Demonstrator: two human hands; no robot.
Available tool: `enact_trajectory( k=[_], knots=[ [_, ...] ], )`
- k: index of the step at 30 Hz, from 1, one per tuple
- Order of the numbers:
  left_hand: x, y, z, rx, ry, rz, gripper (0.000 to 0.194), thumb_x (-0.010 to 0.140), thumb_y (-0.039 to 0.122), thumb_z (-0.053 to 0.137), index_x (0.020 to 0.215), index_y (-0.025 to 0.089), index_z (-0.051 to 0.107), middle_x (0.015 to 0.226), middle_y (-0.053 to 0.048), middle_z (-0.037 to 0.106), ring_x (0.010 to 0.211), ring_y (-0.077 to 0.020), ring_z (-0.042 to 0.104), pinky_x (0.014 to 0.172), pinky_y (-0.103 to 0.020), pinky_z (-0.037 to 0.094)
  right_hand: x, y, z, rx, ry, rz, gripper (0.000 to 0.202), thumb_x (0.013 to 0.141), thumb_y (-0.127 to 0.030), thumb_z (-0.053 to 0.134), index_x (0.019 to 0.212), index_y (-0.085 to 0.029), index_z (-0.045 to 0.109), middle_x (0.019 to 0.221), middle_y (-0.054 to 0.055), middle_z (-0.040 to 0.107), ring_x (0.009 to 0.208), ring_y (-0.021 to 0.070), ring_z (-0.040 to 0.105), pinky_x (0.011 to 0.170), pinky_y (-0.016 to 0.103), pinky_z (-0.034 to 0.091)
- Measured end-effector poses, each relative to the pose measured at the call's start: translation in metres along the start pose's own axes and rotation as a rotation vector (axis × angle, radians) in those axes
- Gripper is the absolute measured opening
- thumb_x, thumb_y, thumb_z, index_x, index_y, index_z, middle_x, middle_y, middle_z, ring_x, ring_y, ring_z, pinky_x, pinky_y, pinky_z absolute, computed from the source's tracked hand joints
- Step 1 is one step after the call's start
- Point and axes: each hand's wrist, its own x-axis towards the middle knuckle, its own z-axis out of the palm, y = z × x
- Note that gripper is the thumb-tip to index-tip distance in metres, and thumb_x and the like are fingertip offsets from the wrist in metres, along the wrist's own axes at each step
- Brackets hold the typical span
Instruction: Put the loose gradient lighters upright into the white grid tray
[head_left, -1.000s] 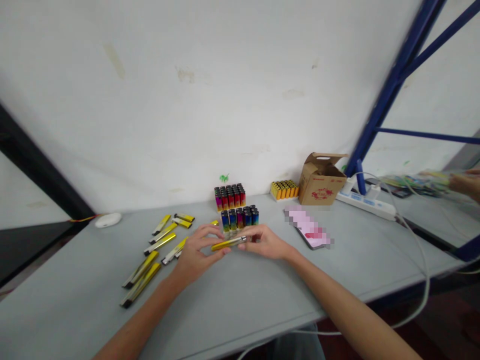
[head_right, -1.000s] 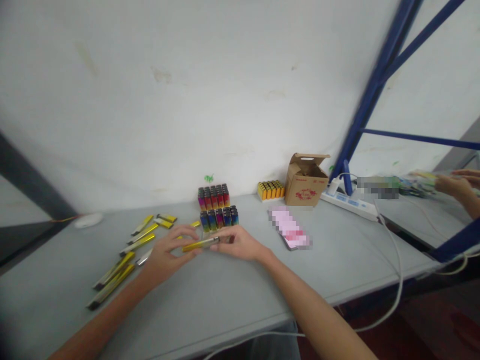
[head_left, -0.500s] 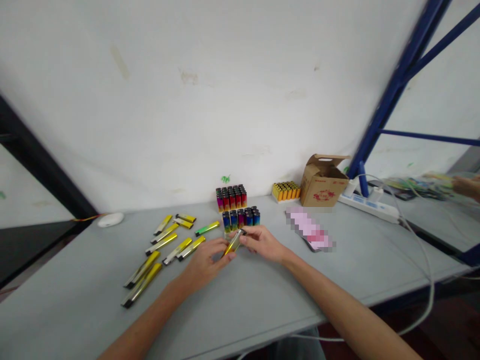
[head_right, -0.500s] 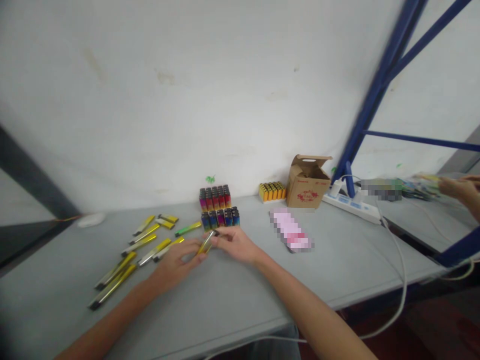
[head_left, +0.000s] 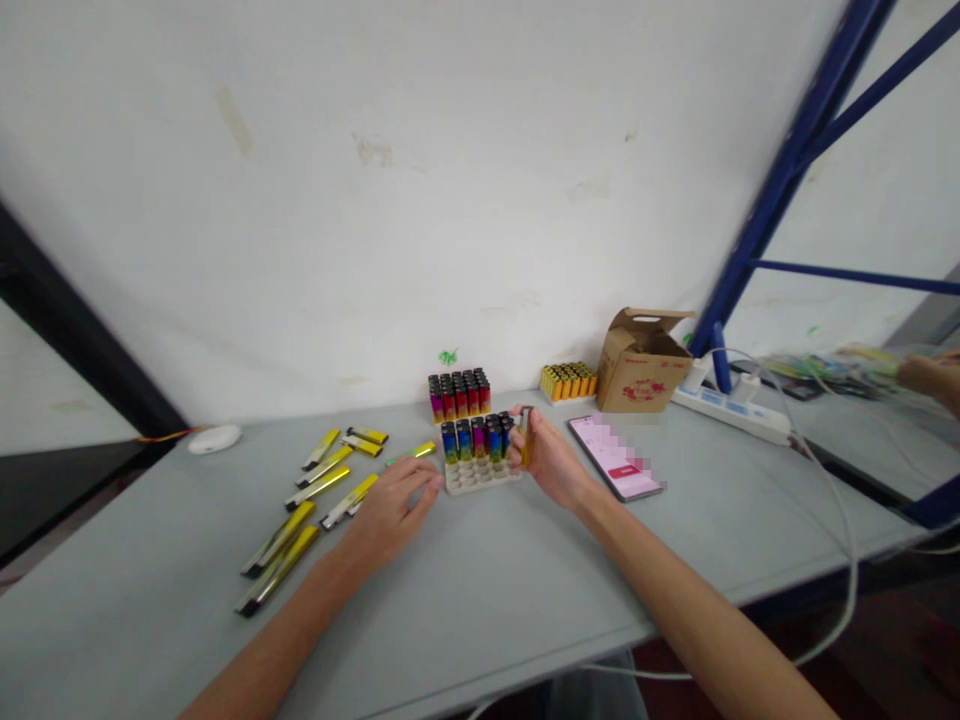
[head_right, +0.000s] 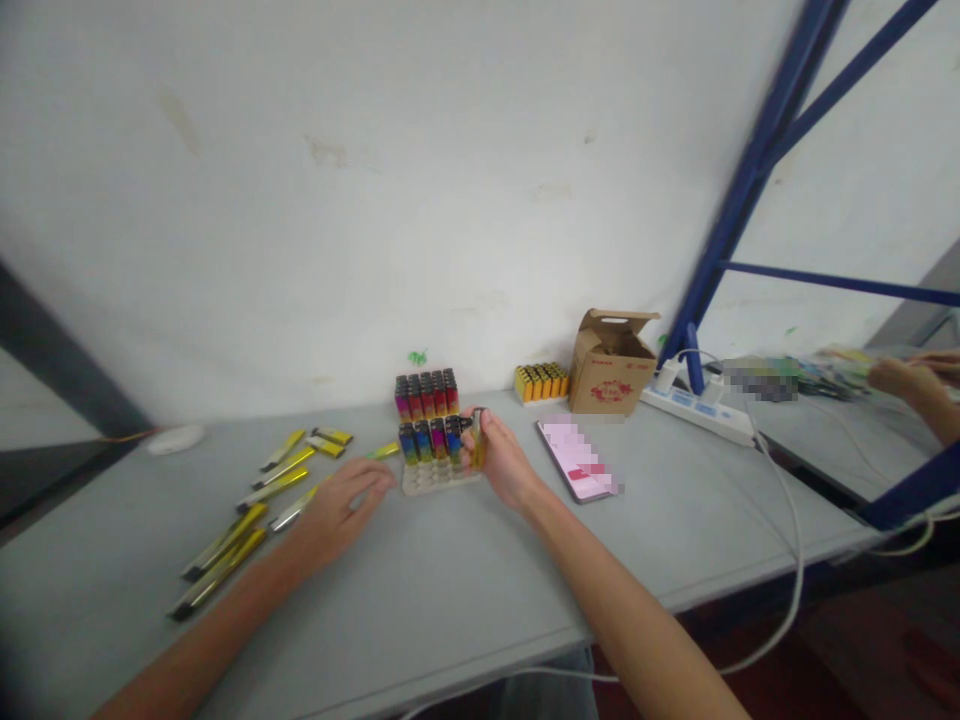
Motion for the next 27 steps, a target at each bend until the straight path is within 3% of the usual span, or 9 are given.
enact_trajectory(
  k=[3, 5, 10, 14, 17, 20, 24, 27],
  knots=[
    [-0.001, -0.001, 0.001, 0.009, -0.019, 0.006, 0.032, 0.095, 0.032, 0.04, 0.08, 0.019, 0.065, 0.087, -0.006, 0.067, 0.086, -0.018, 0.061, 0.083, -0.033, 0.048, 0.0, -0.001, -0.002, 0.048, -0.048, 0.117, 0.04, 0.079, -0.06, 0.059, 0.094, -0.023, 0.054, 0.058, -0.007, 0.04, 0.044, 0.0069, 0.033, 0.039, 0.016, 0.02],
    [-0.001, -0.002, 0.001, 0.016, -0.029, 0.007, 0.031, 0.095, 0.032, 0.04, 0.081, 0.019, 0.065, 0.088, -0.005, 0.067, 0.087, -0.0179, 0.061, 0.086, -0.034, 0.048, 0.0, -0.001, -0.004, 0.062, -0.064, 0.165, 0.044, 0.081, -0.064, 0.053, 0.088, -0.02, 0.056, 0.055, -0.006, 0.038, 0.044, 0.007, 0.03, 0.039, 0.017, 0.018],
    [-0.003, -0.004, 0.004, 0.049, -0.06, -0.017, 0.03, 0.095, 0.033, 0.04, 0.083, 0.019, 0.064, 0.089, -0.006, 0.068, 0.089, -0.0189, 0.061, 0.089, -0.037, 0.047, 0.0, 0.0, -0.005, 0.071, -0.049, 0.187, 0.045, 0.085, -0.062, 0.048, 0.073, -0.018, 0.05, 0.059, -0.003, 0.045, 0.051, 0.0093, 0.042, 0.043, 0.018, 0.029],
    [-0.003, -0.01, 0.005, 0.089, -0.026, -0.062, 0.029, 0.093, 0.035, 0.042, 0.107, 0.018, 0.061, 0.098, -0.008, 0.068, 0.097, -0.0221, 0.061, 0.091, -0.039, 0.047, 0.001, 0.001, -0.004, 0.106, -0.042, 0.156, 0.039, 0.083, -0.061, 0.051, 0.079, -0.022, 0.047, 0.066, -0.003, 0.049, 0.052, 0.0104, 0.047, 0.039, 0.017, 0.025],
    [-0.002, -0.022, 0.002, 0.149, 0.017, -0.111, 0.033, 0.091, 0.037, 0.043, 0.113, 0.018, 0.058, 0.098, -0.008, 0.067, 0.098, -0.0234, 0.06, 0.093, -0.041, 0.046, 0.001, 0.0, -0.005, 0.086, -0.053, 0.185, 0.039, 0.083, -0.061, 0.051, 0.084, -0.023, 0.05, 0.065, -0.004, 0.048, 0.046, 0.009, 0.042, 0.036, 0.017, 0.019],
    [-0.004, -0.042, -0.003, 0.271, 0.063, -0.184, 0.032, 0.089, 0.038, 0.044, 0.109, 0.018, 0.06, 0.103, -0.01, 0.066, 0.1, -0.0265, 0.058, 0.094, -0.044, 0.045, 0.001, -0.001, -0.006, 0.067, -0.069, 0.202, 0.043, 0.084, -0.063, 0.048, 0.084, -0.02, 0.053, 0.06, -0.004, 0.044, 0.047, 0.0088, 0.04, 0.039, 0.017, 0.022],
    [-0.01, -0.065, -0.007, 0.348, 0.016, -0.222, 0.035, 0.084, 0.043, 0.051, 0.104, 0.017, 0.063, 0.106, -0.014, 0.064, 0.102, -0.0298, 0.057, 0.094, -0.048, 0.044, 0.0, -0.001, -0.004, 0.087, -0.097, 0.216, 0.044, 0.085, -0.06, 0.044, 0.071, -0.019, 0.05, 0.058, -0.003, 0.04, 0.05, 0.0098, 0.04, 0.047, 0.02, 0.031],
    [-0.014, -0.071, -0.006, 0.359, -0.008, -0.223, 0.037, 0.082, 0.047, 0.053, 0.101, 0.018, 0.065, 0.107, -0.014, 0.062, 0.104, -0.0305, 0.056, 0.095, -0.049, 0.044, -0.002, -0.002, -0.003, 0.106, -0.088, 0.252, 0.044, 0.085, -0.059, 0.04, 0.066, -0.02, 0.043, 0.057, -0.004, 0.035, 0.049, 0.0099, 0.036, 0.046, 0.02, 0.028]
  ],
)
